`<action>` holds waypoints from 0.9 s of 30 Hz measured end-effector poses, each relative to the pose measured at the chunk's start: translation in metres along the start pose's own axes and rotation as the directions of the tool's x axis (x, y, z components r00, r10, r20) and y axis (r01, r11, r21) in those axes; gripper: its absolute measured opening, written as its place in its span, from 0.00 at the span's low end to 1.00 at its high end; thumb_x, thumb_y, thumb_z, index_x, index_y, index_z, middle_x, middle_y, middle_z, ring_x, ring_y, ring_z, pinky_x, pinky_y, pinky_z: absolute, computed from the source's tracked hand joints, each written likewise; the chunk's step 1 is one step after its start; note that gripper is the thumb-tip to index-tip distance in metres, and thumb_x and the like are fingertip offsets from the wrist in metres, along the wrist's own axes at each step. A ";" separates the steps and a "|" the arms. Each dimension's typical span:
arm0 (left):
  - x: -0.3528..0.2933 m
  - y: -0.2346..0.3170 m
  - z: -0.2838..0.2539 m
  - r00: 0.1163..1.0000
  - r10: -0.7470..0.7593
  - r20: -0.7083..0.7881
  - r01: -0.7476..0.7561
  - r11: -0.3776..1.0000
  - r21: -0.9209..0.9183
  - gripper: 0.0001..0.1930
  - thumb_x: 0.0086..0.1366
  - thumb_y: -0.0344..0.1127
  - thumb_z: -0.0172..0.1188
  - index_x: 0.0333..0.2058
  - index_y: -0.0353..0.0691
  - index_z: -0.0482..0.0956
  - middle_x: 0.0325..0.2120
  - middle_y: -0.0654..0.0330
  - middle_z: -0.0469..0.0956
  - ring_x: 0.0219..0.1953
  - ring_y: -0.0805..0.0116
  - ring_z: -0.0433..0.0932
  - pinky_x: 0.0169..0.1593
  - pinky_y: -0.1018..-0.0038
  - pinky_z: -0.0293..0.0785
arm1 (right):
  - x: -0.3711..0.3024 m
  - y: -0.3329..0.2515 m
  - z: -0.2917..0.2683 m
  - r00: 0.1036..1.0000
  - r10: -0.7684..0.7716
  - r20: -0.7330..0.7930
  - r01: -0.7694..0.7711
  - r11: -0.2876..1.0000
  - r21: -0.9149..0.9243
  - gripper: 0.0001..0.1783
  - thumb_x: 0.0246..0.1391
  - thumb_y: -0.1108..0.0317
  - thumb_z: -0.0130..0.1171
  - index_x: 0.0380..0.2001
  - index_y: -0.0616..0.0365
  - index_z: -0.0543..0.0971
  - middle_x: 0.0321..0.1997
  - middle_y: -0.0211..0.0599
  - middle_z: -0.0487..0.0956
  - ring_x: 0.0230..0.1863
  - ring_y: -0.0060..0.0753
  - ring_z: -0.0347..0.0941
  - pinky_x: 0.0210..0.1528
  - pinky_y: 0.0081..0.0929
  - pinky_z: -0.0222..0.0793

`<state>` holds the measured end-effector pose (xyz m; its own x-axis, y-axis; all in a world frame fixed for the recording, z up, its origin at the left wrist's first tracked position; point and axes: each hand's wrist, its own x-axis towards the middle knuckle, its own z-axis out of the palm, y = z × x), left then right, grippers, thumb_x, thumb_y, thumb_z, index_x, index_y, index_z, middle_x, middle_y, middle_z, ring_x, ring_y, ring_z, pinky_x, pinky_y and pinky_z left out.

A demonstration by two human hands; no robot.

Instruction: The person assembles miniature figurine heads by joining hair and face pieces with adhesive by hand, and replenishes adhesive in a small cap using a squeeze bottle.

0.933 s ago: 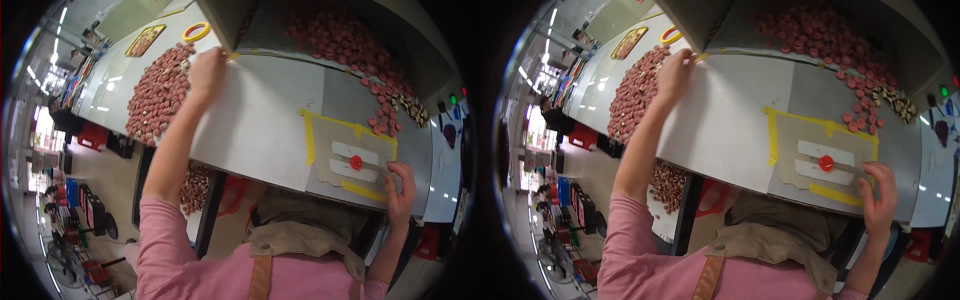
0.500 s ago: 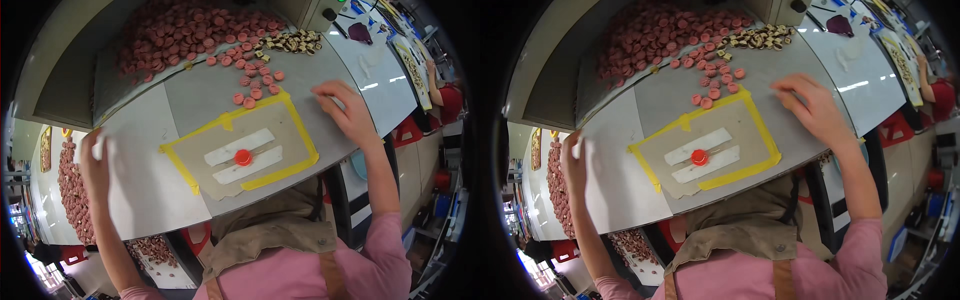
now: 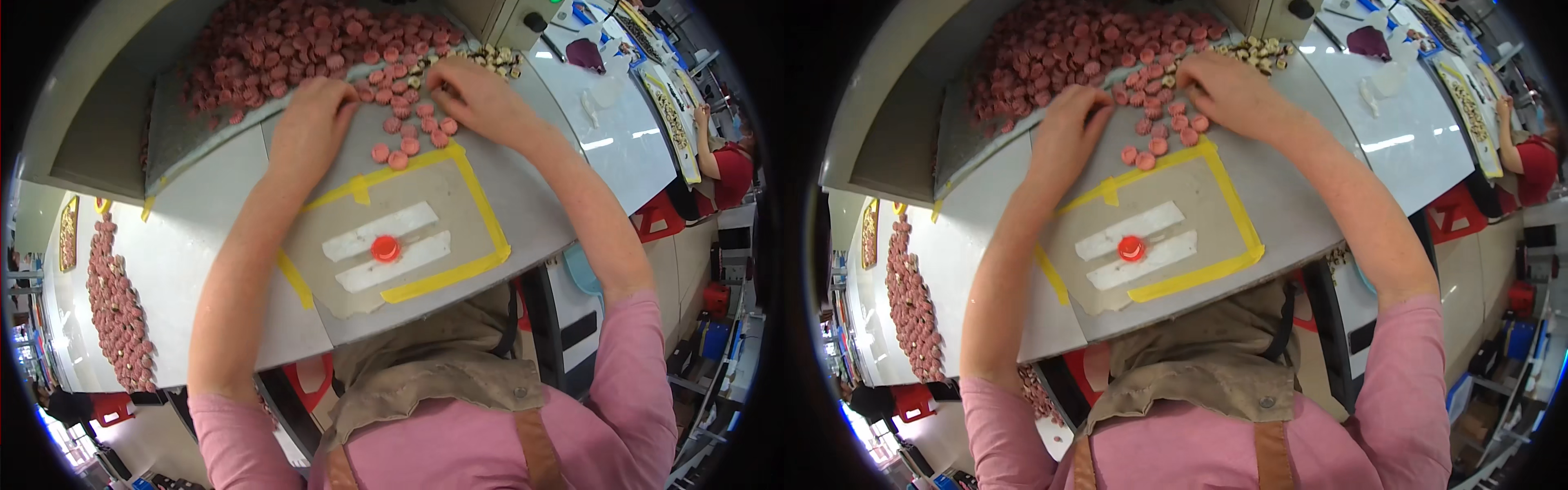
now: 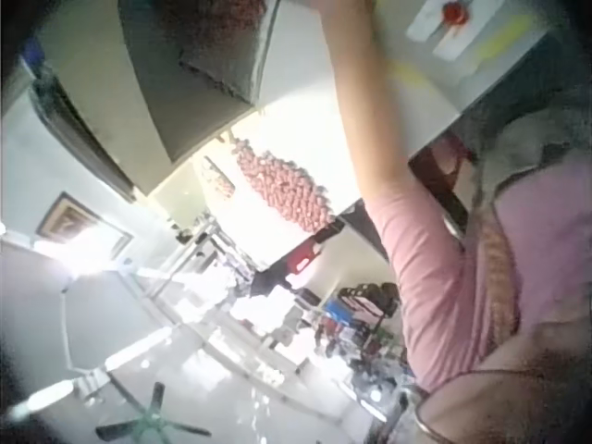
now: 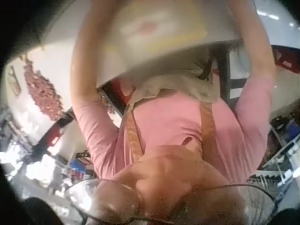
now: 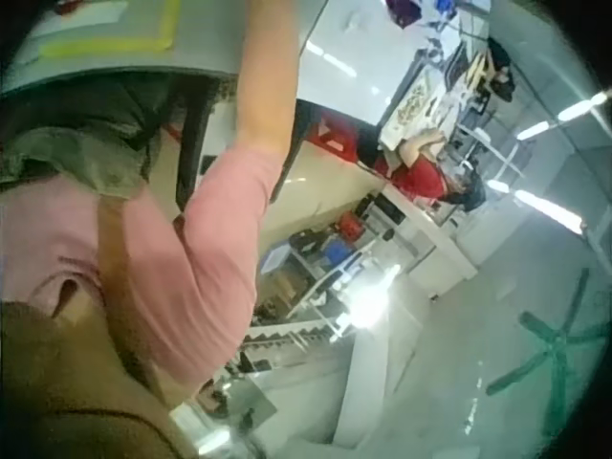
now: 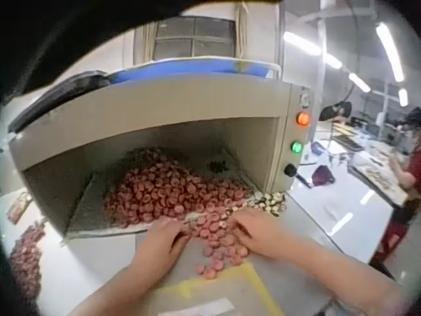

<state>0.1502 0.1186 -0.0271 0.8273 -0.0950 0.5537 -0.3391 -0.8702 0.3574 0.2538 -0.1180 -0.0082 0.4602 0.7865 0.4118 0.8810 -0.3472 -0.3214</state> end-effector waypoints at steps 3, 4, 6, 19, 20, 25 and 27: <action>-0.017 0.004 -0.016 0.992 -0.124 0.006 0.124 0.991 -0.048 0.06 0.58 0.31 0.57 0.34 0.39 0.73 0.28 0.53 0.73 0.31 0.55 0.74 0.35 0.63 0.69 | -0.018 -0.018 -0.024 0.972 0.230 0.050 -0.235 0.966 0.108 0.08 0.55 0.71 0.52 0.39 0.58 0.72 0.33 0.33 0.74 0.33 0.26 0.72 0.39 0.24 0.67; -0.023 0.005 -0.022 0.983 -0.183 0.031 0.185 0.979 -0.082 0.07 0.58 0.31 0.58 0.36 0.39 0.73 0.28 0.53 0.73 0.30 0.55 0.74 0.33 0.64 0.69 | -0.028 -0.027 -0.033 0.969 0.244 0.025 -0.244 0.948 0.203 0.08 0.55 0.71 0.52 0.39 0.59 0.73 0.33 0.32 0.74 0.33 0.25 0.72 0.39 0.23 0.67; -0.037 0.008 -0.034 0.967 -0.254 0.015 0.254 0.966 -0.037 0.11 0.57 0.33 0.59 0.39 0.41 0.75 0.28 0.53 0.73 0.28 0.57 0.75 0.33 0.65 0.70 | -0.044 -0.049 -0.046 0.968 0.251 0.025 -0.246 0.920 0.304 0.08 0.56 0.70 0.52 0.39 0.59 0.73 0.33 0.32 0.74 0.33 0.24 0.71 0.39 0.23 0.67; -0.017 0.005 -0.038 0.967 -0.238 0.087 0.239 0.971 -0.003 0.11 0.59 0.34 0.59 0.40 0.40 0.76 0.38 0.49 0.73 0.41 0.55 0.73 0.43 0.63 0.69 | -0.072 -0.092 -0.044 0.977 0.097 0.189 -0.103 0.995 0.019 0.11 0.50 0.76 0.56 0.39 0.62 0.76 0.39 0.41 0.75 0.37 0.40 0.74 0.40 0.29 0.70; -0.022 0.007 -0.044 0.969 -0.243 0.054 0.246 0.967 -0.072 0.11 0.58 0.34 0.59 0.40 0.40 0.76 0.37 0.51 0.73 0.40 0.54 0.72 0.43 0.63 0.69 | -0.073 -0.093 -0.044 0.978 0.097 0.186 -0.102 0.995 0.017 0.10 0.51 0.76 0.56 0.39 0.62 0.76 0.39 0.42 0.76 0.38 0.41 0.74 0.41 0.29 0.70; -0.060 0.016 -0.072 0.895 -0.435 0.097 0.436 0.809 -0.395 0.15 0.65 0.40 0.55 0.47 0.39 0.75 0.42 0.61 0.76 0.42 0.72 0.77 0.45 0.78 0.71 | -0.066 -0.092 -0.047 0.967 0.094 0.235 -0.103 0.994 0.026 0.10 0.50 0.76 0.56 0.38 0.62 0.77 0.38 0.40 0.76 0.38 0.39 0.74 0.40 0.28 0.70; -0.073 0.036 -0.083 0.796 -0.584 0.159 0.517 0.518 -0.681 0.18 0.62 0.36 0.58 0.49 0.35 0.73 0.39 0.56 0.77 0.41 0.69 0.77 0.47 0.76 0.71 | -0.064 -0.095 -0.049 0.954 0.141 0.265 -0.162 0.985 0.057 0.10 0.50 0.76 0.56 0.38 0.62 0.77 0.38 0.40 0.76 0.38 0.38 0.74 0.40 0.27 0.70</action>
<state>0.0403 0.1347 0.0074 0.9278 0.3560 0.1119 -0.0530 -0.1711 0.9838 0.1461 -0.1609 0.0375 0.5341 0.8367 0.1210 0.7873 -0.4401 -0.4318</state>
